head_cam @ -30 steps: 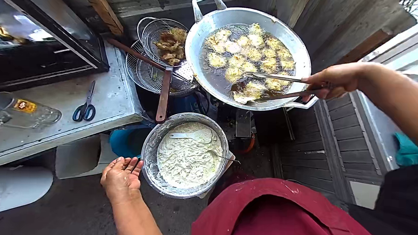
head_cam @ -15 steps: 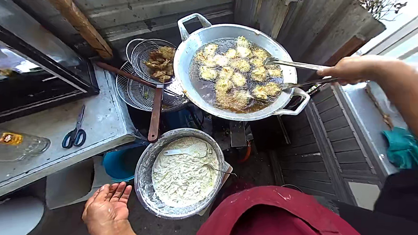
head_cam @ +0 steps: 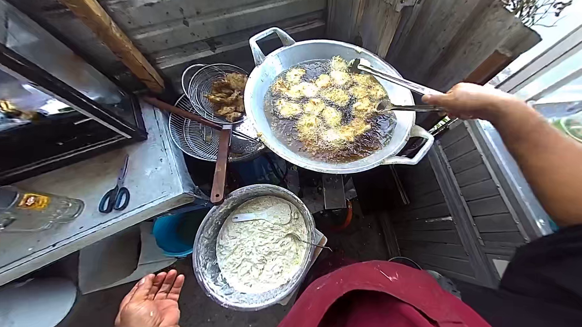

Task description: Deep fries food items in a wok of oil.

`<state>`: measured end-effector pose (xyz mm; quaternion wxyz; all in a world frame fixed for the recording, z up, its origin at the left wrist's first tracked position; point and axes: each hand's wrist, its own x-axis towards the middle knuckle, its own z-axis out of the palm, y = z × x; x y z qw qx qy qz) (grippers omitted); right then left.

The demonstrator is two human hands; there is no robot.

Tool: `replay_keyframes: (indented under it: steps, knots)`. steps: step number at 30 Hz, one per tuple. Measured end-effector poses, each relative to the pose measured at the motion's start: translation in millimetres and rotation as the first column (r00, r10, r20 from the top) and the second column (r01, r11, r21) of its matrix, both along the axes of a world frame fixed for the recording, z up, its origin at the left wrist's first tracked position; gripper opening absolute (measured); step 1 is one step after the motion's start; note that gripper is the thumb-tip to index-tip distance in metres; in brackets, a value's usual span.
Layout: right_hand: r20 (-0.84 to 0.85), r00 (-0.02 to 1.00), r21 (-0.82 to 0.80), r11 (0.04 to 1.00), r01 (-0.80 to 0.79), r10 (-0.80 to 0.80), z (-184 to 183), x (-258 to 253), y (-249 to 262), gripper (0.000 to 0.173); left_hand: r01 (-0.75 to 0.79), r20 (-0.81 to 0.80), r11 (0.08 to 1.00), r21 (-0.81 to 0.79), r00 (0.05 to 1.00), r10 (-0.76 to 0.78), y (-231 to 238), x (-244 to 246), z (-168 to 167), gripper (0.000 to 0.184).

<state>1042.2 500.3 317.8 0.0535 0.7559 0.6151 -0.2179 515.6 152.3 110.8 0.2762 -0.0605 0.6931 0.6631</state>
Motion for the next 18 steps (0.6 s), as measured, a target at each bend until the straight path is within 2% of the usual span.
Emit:
replay_keyframes:
  steps: [4,6,11,15,18]
  knots:
    - [-0.046,0.999,0.001,1.000,0.025,-0.025,-40.0,-7.3,23.0,0.077,0.005,0.005,1.000,-0.021,1.000,-0.005,-8.3,3.0,1.6,0.008]
    - [-0.083,0.996,0.029,0.999,0.043,-0.041,-48.5,-10.6,25.8,0.077,0.004,0.007,0.999,-0.037,1.000,-0.003,-13.5,1.8,1.2,0.009]
    - [-0.112,0.994,0.067,0.998,0.004,0.003,-33.5,-32.1,19.1,0.080,-0.006,0.014,0.998,-0.058,1.000,0.007,-18.6,3.3,-3.0,0.009]
    - [-0.164,0.986,0.067,0.998,-0.020,0.030,-36.2,-55.9,21.7,0.076,0.006,0.016,1.000,-0.026,1.000,-0.005,-10.6,7.5,-3.7,0.008]
    - [-0.137,0.989,0.071,0.996,-0.050,0.059,-32.5,-63.1,20.2,0.080,0.014,0.020,1.000,-0.012,1.000,-0.014,-10.2,6.9,-2.0,0.007]
